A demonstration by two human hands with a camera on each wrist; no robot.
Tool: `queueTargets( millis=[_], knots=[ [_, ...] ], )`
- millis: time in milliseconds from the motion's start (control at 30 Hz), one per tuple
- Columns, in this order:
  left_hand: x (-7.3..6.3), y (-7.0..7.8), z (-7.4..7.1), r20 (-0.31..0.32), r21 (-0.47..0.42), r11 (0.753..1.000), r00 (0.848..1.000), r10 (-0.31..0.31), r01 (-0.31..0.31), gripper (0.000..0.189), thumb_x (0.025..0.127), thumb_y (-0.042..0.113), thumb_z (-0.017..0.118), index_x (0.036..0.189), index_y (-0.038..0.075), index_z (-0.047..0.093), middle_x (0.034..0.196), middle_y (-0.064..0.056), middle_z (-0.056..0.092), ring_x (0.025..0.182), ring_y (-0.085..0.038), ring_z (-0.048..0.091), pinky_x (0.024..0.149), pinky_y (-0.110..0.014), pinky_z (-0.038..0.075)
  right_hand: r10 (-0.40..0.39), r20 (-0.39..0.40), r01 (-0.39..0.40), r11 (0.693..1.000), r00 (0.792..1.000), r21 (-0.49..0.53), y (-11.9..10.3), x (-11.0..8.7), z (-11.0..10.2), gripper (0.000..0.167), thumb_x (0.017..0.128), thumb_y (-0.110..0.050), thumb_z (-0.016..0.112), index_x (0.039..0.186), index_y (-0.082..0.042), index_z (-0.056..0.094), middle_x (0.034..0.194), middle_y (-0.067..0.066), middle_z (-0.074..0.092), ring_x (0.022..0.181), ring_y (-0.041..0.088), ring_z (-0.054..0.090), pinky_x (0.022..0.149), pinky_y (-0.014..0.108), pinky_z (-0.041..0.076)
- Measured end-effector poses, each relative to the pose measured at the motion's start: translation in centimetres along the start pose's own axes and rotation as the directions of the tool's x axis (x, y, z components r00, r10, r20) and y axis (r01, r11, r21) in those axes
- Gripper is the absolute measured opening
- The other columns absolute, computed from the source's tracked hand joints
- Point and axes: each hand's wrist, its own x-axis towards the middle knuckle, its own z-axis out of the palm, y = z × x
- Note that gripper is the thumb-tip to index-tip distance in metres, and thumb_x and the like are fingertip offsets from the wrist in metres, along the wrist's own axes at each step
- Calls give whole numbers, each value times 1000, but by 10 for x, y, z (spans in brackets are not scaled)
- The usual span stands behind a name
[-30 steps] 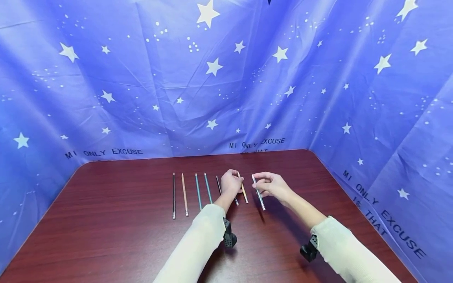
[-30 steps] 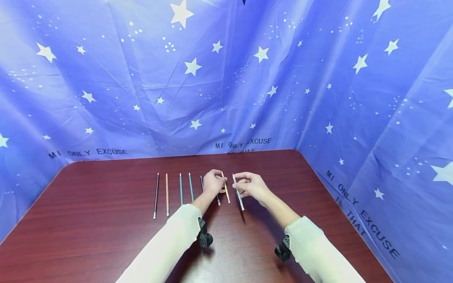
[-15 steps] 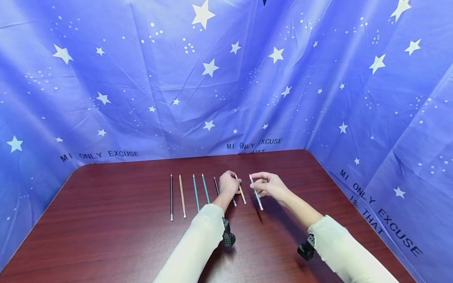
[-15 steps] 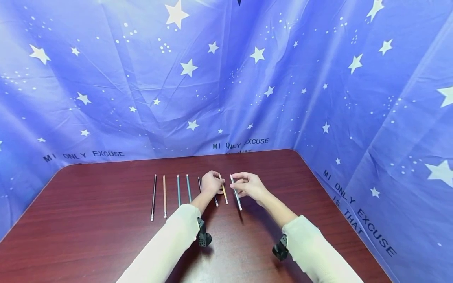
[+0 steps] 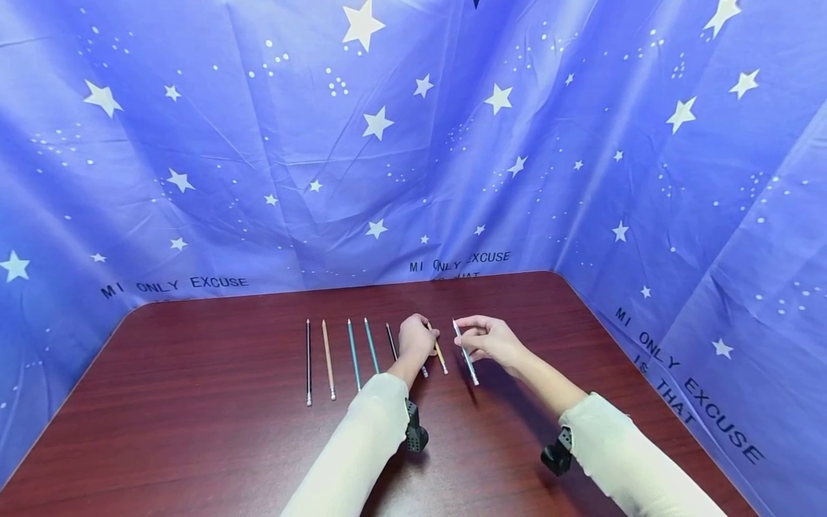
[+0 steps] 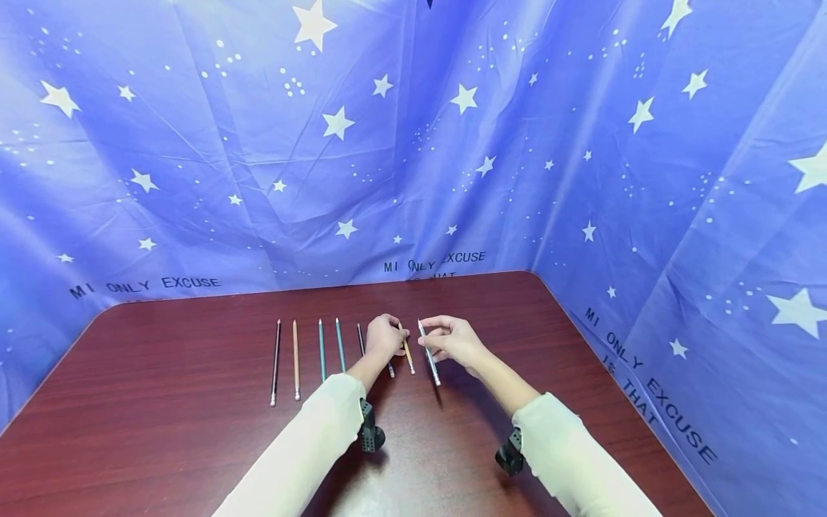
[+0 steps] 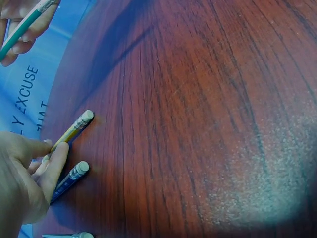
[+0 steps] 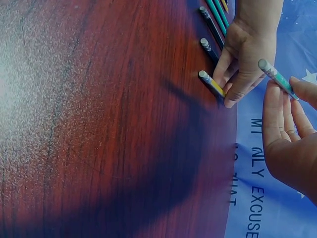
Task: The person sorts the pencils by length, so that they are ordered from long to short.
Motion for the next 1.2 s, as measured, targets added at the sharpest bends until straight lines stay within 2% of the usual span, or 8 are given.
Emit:
queueTargets(
  millis=[167,400,600,800,1067,1200],
  knots=[
    [1,1,1,-21,102,995,999,24,-22,25,82,9,70,104,1,62,91,-13,67,56,-18,64,40,-21,50,3,-5,-3,1000,1000,2,1,1,-1,52,82,-4,66,128,10,46,77,-6,64,63,6,59,58,24,55],
    [1,3,0,-27,215,974,997,72,-64,9,82,11,68,86,4,65,60,-4,65,49,-14,62,54,-22,53,7,-15,-7,1000,1000,-8,3,3,-2,50,82,-4,66,127,9,48,78,-4,65,66,10,62,59,25,56],
    [0,4,2,-28,237,970,998,57,-49,16,82,12,69,95,2,66,72,-6,68,56,-18,64,46,-21,51,8,-25,-8,1000,1000,-11,4,4,-1,53,82,-3,66,128,12,45,76,-5,65,63,7,59,59,25,55],
    [0,3,2,-19,208,977,998,53,-48,18,83,9,68,98,1,63,70,-7,68,50,-17,65,45,-21,51,19,-68,-21,999,997,-25,7,9,-1,52,82,-2,65,127,13,45,74,-4,65,61,7,56,57,23,54],
    [-1,3,-1,-46,251,966,996,80,-66,17,81,11,70,96,4,65,84,-7,69,79,-23,65,64,-26,55,32,-105,-34,999,994,-23,11,19,2,51,82,-2,66,126,13,47,71,-6,63,59,7,56,54,21,53],
    [-1,1,0,-42,251,965,996,85,-71,18,81,12,69,97,3,65,84,-7,69,81,-24,66,67,-27,56,33,-124,-37,999,992,-28,13,24,4,48,81,-1,66,124,13,49,70,-6,63,57,7,56,53,21,52]
  ],
)
